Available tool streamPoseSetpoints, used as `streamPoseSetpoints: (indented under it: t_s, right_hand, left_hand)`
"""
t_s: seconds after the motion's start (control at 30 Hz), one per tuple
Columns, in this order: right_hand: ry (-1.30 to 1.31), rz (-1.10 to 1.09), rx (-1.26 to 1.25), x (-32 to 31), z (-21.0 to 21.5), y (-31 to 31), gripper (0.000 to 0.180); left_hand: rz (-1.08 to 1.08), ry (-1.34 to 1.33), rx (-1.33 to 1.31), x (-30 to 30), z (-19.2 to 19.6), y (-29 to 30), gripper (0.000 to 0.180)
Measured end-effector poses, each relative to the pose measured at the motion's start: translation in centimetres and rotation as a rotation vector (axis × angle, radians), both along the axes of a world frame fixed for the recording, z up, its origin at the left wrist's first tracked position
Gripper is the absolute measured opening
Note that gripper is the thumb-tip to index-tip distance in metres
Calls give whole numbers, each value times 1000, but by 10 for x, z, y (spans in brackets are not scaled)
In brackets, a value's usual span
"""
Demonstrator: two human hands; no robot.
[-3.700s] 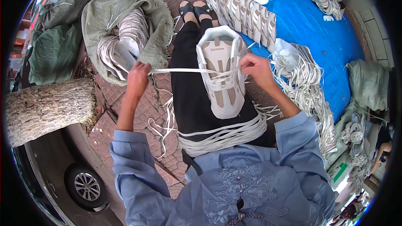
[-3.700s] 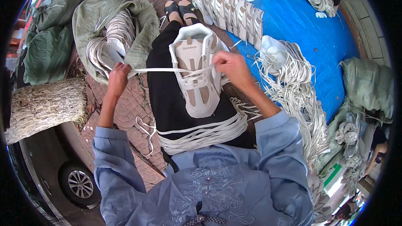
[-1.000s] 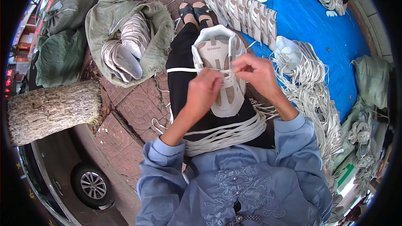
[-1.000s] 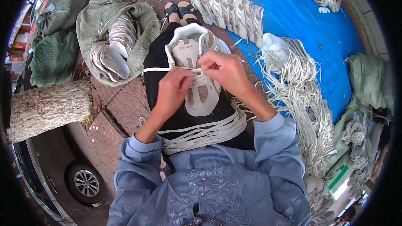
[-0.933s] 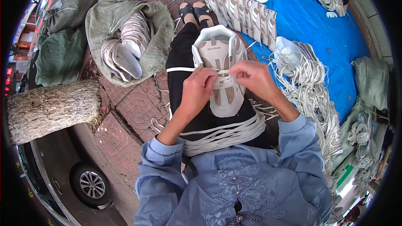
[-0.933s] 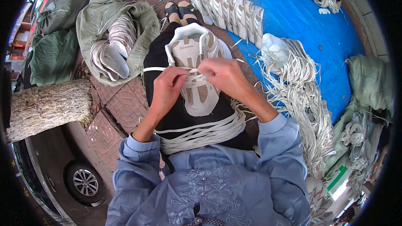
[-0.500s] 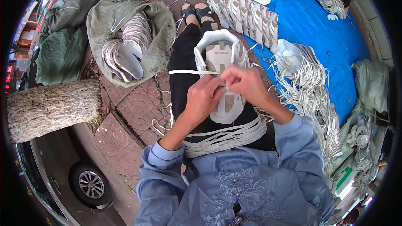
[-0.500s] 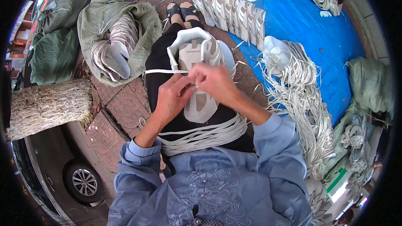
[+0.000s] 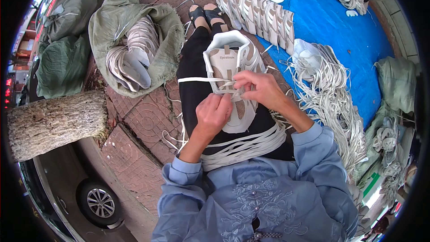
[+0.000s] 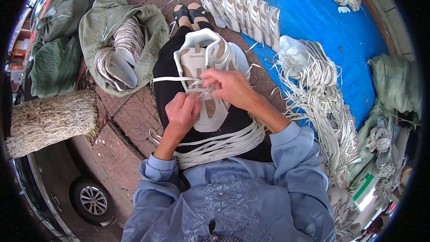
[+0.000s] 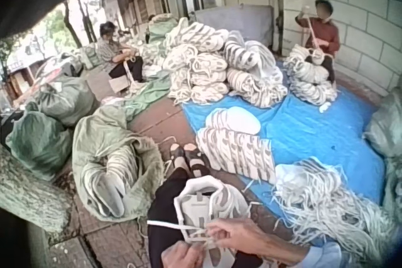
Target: Insert and thread white laces into a sneaker upper.
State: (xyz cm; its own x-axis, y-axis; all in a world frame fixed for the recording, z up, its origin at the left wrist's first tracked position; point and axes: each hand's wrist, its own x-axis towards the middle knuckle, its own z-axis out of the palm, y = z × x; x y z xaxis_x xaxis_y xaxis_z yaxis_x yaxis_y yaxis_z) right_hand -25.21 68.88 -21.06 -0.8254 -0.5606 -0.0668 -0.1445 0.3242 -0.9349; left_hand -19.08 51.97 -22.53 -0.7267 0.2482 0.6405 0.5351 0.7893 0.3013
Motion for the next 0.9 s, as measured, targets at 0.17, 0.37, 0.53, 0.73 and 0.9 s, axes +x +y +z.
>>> streamPoseSetpoints:
  t_s: [0.17, 0.37, 0.53, 0.73, 0.9]
  right_hand:
    - [270, 134, 163, -18, 11, -7, 40]
    - [248, 105, -41, -9, 30, -8, 24]
    - [419, 21, -96, -1, 12, -9, 20]
    - [263, -51, -84, -3, 5, 12, 24]
    - [233, 41, -17, -6, 8, 15, 26]
  left_hand:
    - [-42, -85, 65, -7, 2, 3, 21]
    - [-67, -535, 463, -2, 17, -6, 21]
    - [-161, -632, 291, -19, 30, -10, 16]
    - [-259, -915, 334, -33, 33, -15, 10]
    - [-287, -1297, 653, -38, 30, -22, 5]
